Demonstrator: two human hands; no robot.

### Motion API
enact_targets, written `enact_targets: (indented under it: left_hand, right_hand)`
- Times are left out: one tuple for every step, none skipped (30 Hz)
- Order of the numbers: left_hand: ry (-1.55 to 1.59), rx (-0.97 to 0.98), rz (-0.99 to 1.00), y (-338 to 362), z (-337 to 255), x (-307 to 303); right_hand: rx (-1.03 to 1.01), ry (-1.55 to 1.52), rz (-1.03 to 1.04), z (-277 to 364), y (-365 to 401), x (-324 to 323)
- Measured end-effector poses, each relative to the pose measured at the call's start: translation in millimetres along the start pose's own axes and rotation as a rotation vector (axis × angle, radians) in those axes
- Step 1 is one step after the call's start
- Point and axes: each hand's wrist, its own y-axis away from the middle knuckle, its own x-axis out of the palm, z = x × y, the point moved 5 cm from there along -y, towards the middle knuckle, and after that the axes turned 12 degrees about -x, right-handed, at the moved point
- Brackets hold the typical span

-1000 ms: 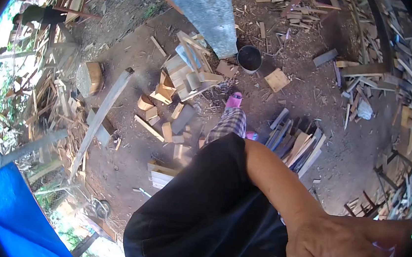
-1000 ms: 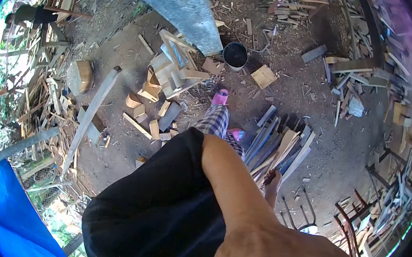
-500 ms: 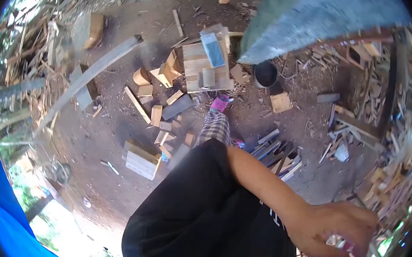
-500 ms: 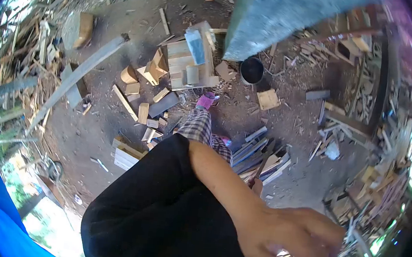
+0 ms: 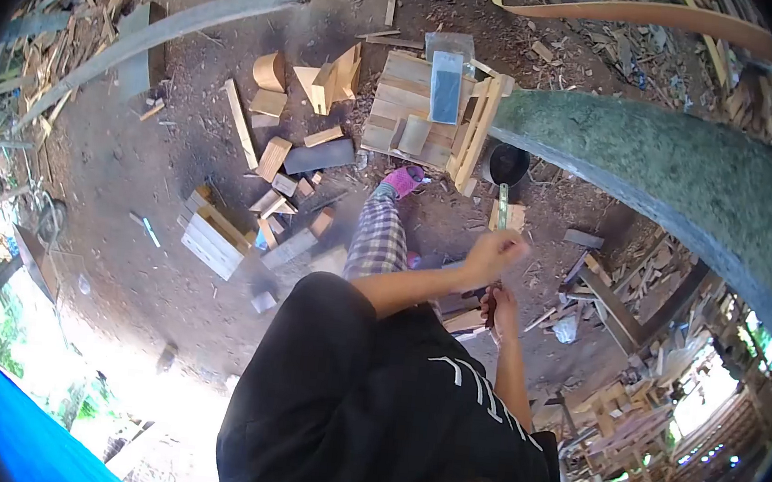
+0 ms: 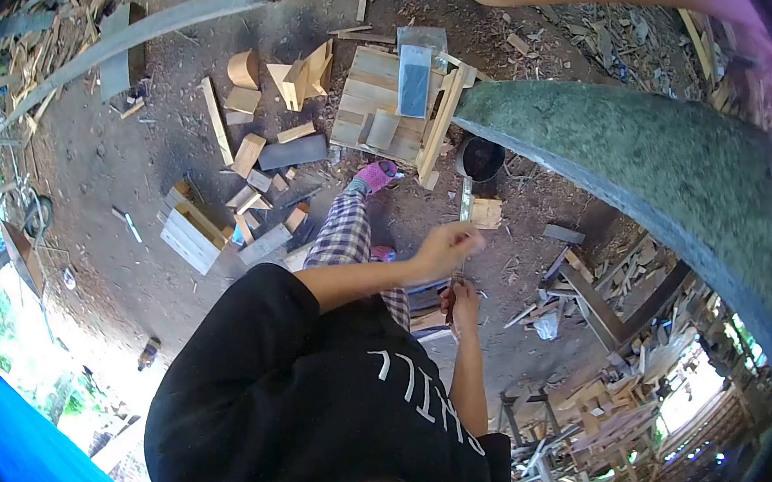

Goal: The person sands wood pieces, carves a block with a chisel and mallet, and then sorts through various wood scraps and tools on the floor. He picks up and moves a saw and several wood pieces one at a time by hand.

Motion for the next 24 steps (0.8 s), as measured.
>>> enact_targets:
  left_hand:
    - [0.001, -0.007, -0.093, -12, 18, -16]
    - [0.0, -0.013, -0.185, -25, 35, -32]
    - [0.003, -0.014, -0.274, -39, 51, -46]
    - [0.005, -0.015, -0.361, -52, 64, -60]
    - [0.013, -0.016, -0.359, -68, 77, -69]
    - [0.01, -0.016, -0.434, -85, 88, -81]
    - [0.007, -0.018, -0.51, -100, 91, -92]
    - [0.016, -0.023, -0.508, -117, 95, -98]
    - [0.087, -0.052, -0.463, -136, 98, -102]
    - [0.157, -0.081, -0.421, -155, 101, -106]
    - [0.165, -0.09, -0.425, -175, 108, -110]
    - [0.145, -0.042, -0.382, -196, 115, -112]
    - [0.123, 0.006, -0.338, -208, 115, -113]
    - [0.126, -0.005, -0.336, -219, 119, -116]
    - [0.124, -0.079, -0.232, -226, 118, -114]
    - [0.122, -0.15, -0.128, -227, 115, -110]
    - [0.128, -0.159, -0.126, -224, 109, -110]
    - [0.193, -0.206, -0.064, -224, 111, -107]
    - [0.255, -0.249, -0.007, -222, 110, -106]
    - [0.255, -0.251, -0.016, -219, 109, -106]
    - [0.254, -0.276, -0.03, -221, 119, -103]
    - [0.252, -0.298, -0.045, -221, 120, -102]
    - [0.25, -0.295, -0.055, -221, 119, -101]
    - [0.08, -0.23, -0.15, -217, 109, -103]
  right_hand:
    - [0.005, 0.014, 0.0, 2, -1, 3]
    - [0.0, 0.041, 0.021, 4, -2, 5]
    - [-0.008, 0.066, 0.042, 7, -3, 7]
    - [-0.001, 0.098, 0.042, 4, -3, 6]
    - [-0.001, 0.105, 0.038, 3, -1, 5]
    - [0.034, 0.085, 0.025, 1, 2, 5]
    - [0.069, 0.066, 0.012, -4, 3, 3]
    - [0.093, 0.022, 0.002, -8, 5, 2]
    - [0.098, 0.032, -0.002, -14, 6, -2]
    - [0.132, 0.044, -0.005, -21, 7, -6]
    - [0.167, 0.054, -0.007, -26, 7, -8]
    - [0.182, 0.08, 0.004, -26, 7, -8]
    - [0.191, 0.086, 0.003, -27, 6, -9]
    - [0.202, 0.085, 0.006, -29, 6, -10]
    - [0.212, 0.084, 0.006, -31, 7, -12]
    - [0.221, 0.088, 0.0, -32, 7, -14]
    - [0.213, 0.084, 0.002, -33, 6, -14]
    - [0.204, 0.079, 0.006, -31, 5, -14]
    - [0.209, 0.082, 0.01, -29, 5, -13]
    - [0.21, 0.09, 0.01, -26, 3, -12]
    - [0.209, 0.097, 0.013, -24, 0, -8]
    - [0.207, 0.096, 0.025, -23, -4, -6]
    - [0.217, 0.091, 0.025, -23, -7, -4]
    - [0.227, 0.087, 0.023, -23, -9, -3]
